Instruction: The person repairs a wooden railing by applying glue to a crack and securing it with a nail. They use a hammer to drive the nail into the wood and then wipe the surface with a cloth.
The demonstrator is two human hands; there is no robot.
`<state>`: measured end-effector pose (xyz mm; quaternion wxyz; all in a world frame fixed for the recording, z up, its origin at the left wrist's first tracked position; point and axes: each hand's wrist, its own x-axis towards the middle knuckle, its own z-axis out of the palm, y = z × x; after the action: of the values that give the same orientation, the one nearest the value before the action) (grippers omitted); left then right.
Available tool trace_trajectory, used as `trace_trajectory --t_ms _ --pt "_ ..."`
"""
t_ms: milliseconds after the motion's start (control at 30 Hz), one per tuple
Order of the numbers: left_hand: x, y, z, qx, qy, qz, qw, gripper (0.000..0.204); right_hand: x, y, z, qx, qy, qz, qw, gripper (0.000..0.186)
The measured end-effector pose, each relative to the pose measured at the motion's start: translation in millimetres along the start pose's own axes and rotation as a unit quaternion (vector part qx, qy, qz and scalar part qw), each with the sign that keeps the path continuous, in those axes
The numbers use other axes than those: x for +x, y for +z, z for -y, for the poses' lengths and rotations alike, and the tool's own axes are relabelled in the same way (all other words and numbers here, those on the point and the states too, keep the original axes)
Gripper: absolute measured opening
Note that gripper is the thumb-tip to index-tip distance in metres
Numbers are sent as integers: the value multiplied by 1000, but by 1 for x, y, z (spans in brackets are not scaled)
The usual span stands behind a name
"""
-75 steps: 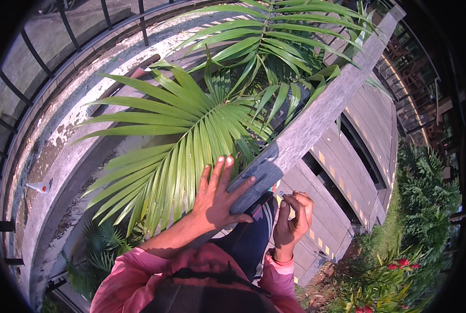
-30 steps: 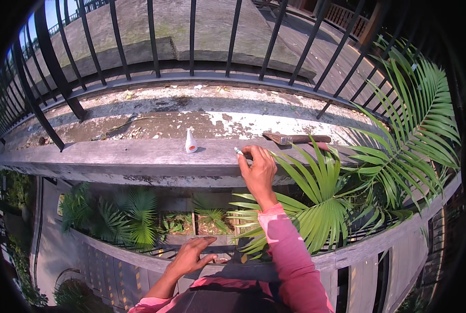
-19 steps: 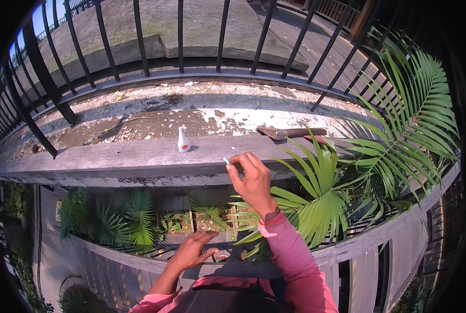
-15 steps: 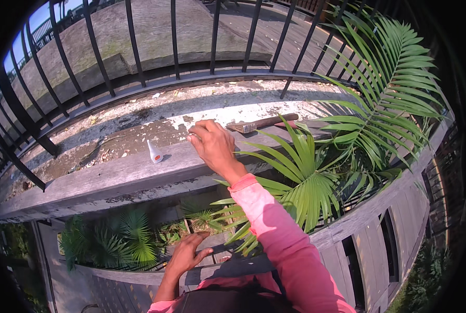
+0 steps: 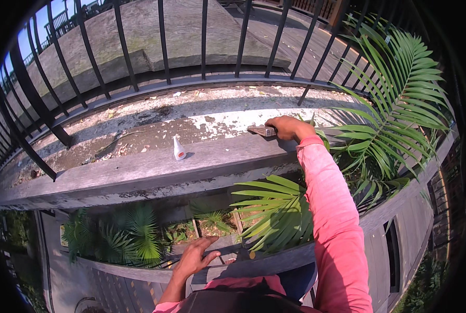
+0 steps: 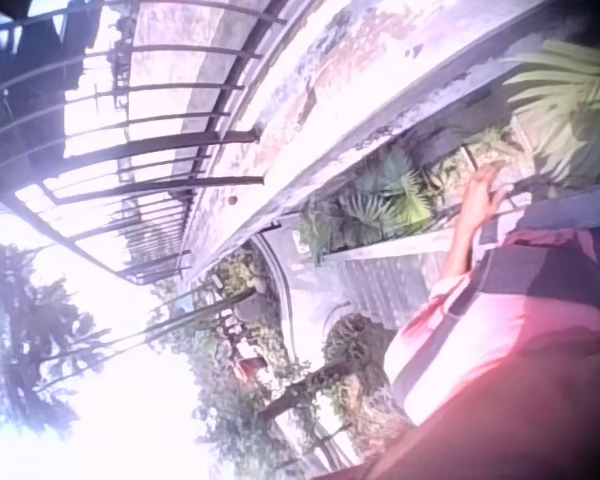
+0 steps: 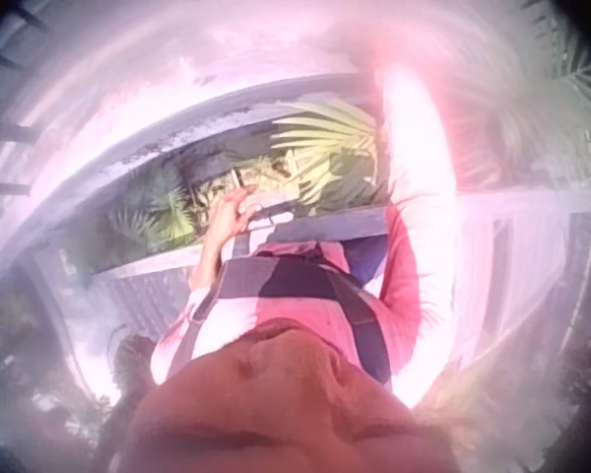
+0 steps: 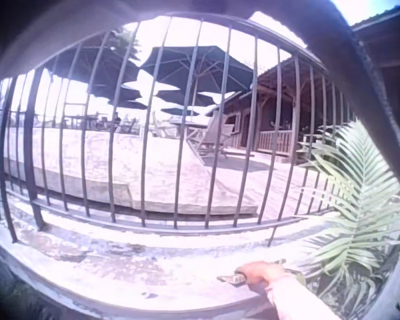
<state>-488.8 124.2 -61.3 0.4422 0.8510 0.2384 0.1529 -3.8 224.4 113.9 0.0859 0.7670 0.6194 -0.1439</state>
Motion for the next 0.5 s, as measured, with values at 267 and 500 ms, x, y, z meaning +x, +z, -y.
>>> trace_trajectory --t_ms 267,500 --pt "0 -6 4 -17 -27 -40 999 57 4 -5 -16 -29 -49 -99 993 49" --pt "33 4 -35 -121 7 -86 989 65 -87 -84 62 109 -261 -585 760 57"
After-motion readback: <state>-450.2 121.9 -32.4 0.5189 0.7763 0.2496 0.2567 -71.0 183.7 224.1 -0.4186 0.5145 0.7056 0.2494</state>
